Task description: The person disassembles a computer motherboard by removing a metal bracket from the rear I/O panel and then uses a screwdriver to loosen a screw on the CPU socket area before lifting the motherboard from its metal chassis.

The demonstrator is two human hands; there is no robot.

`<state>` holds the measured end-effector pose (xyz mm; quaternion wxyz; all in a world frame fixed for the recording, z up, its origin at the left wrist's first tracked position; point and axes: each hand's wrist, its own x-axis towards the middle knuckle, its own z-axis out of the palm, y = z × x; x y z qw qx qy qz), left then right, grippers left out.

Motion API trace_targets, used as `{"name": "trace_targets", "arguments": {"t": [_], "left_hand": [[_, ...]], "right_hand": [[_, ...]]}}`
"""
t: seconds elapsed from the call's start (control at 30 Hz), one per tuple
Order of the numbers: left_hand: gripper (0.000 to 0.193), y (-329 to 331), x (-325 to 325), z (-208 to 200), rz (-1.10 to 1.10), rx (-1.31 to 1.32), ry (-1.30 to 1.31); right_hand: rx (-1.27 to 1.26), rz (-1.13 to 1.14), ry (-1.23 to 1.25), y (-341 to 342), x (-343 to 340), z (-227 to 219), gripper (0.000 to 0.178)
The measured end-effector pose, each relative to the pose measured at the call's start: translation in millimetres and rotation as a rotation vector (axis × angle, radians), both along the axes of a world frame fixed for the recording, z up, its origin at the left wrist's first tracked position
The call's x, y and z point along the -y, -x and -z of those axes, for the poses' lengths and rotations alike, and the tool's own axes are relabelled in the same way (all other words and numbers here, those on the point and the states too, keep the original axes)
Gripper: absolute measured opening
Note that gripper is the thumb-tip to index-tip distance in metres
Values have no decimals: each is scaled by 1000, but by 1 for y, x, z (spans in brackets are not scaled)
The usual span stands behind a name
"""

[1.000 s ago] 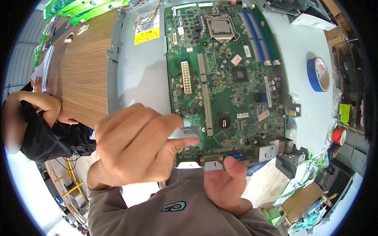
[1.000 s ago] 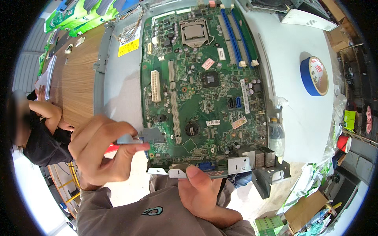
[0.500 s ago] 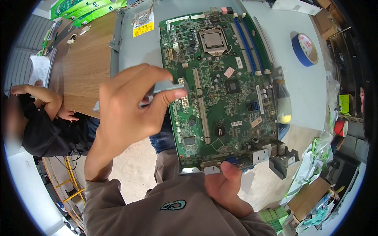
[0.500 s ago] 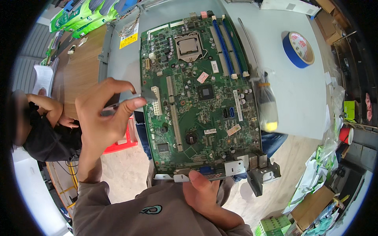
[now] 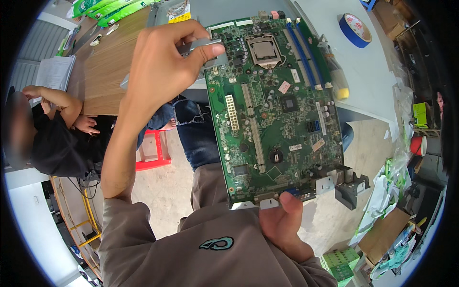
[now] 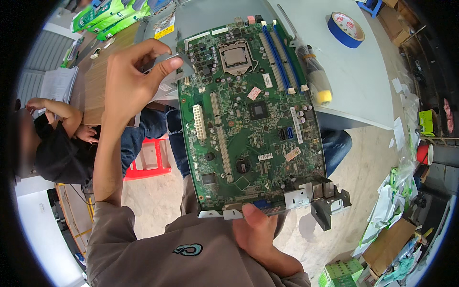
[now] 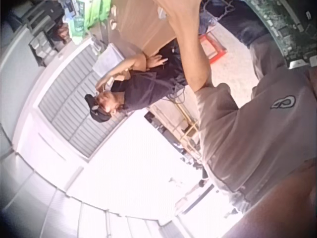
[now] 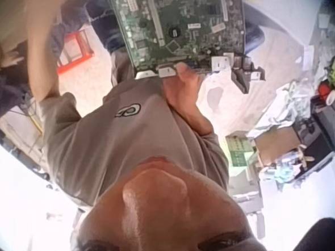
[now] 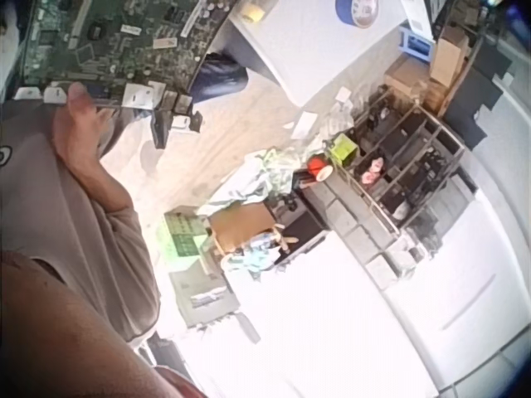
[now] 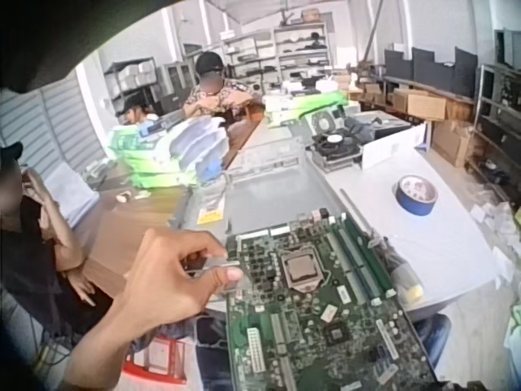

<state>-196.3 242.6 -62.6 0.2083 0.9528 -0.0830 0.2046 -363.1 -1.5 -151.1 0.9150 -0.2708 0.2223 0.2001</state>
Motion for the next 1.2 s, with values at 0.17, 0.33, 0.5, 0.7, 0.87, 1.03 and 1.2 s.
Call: {"name": "trace_targets", "arguments": {"t": [0.17,0.33,0.5,0.7,0.87,1.03,1.2], "left_hand": [[34,-11,-17,15,49,93,-23],[35,-18,-19,12,33,2,15],[35,-24,-19,10,41,11,-29],[34,-52,-36,14,44,-19,9],[34,-76,-65,22,50,25,-36],[33,-93,-96,14,81,-35,0],[36,-103,-106,25,191,-71,-50]], "right_hand": [[6,2,18,7,-4,5,74],[36,43,35,18,2,5,75],[47,62,43,27,10,7,74],[74,100,-11,21,12,11,71],[97,123,-52,18,4,9,65],[72,-34,62,24,27,-4,70],[457,268,693,47,75,-19,66]]}}
